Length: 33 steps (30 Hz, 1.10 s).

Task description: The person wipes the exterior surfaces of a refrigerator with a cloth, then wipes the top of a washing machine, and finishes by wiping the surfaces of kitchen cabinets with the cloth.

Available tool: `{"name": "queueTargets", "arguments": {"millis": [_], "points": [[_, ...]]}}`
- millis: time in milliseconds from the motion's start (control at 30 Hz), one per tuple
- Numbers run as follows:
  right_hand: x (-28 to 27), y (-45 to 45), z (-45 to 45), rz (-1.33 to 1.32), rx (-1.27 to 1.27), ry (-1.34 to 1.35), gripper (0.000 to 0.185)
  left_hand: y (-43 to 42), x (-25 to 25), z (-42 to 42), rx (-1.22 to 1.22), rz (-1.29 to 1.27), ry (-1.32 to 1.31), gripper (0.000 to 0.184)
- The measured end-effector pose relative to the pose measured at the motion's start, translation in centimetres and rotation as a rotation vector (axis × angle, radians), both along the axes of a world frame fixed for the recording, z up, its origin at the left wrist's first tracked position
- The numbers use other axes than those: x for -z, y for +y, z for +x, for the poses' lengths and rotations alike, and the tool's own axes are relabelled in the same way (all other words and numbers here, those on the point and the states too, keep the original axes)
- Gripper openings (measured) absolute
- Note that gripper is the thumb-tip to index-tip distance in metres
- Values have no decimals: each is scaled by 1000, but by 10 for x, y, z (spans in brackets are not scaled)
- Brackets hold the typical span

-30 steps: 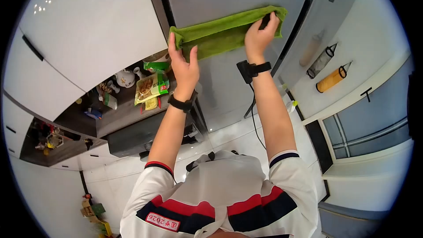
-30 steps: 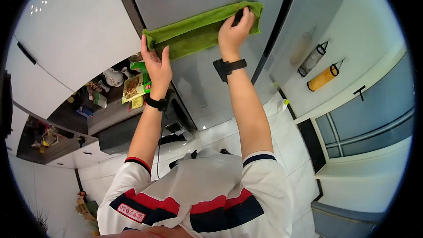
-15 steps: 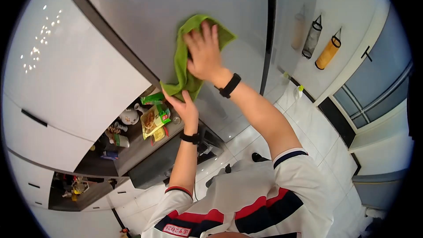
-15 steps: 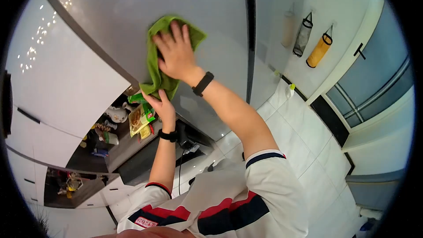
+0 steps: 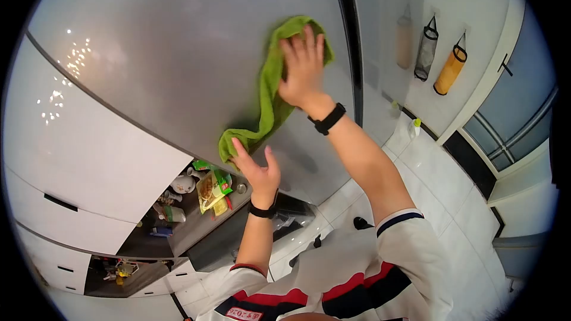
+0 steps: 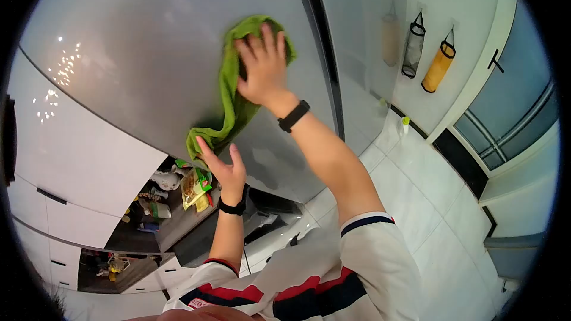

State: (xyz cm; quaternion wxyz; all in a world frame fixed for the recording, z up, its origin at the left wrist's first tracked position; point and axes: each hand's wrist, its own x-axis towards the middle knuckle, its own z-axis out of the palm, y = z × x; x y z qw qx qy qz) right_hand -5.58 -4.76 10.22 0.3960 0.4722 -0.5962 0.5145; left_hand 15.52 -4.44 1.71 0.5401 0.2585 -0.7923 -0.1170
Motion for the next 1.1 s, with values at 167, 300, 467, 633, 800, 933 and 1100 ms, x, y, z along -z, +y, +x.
{"name": "queueTargets", "arguments": {"millis": [167,300,467,633,800,933,1100], "points": [[43,-1,-63,-76,106,-182,69,3,5,-30,-59,-178,-214,80],[84,2,-85,-52,46,-327,70,17,2,-57,-5,-68,-248,79],[85,8,-83,-32,2,-278,73,17,-7,-62,-23,-139,-206,78],[40,8,-69,-44,30,-198,71,12,-26,-44,-72,-83,-141,80],[-6,-1,-44,-83,48,-198,64,6,-48,-23,-162,-98,-86,81],[-34,-4,-17,-76,15,-159,68,2,-52,-7,-241,-98,-32,80],[-80,-8,43,-53,-51,13,65,-6,-45,21,-359,-78,-19,78]]}}
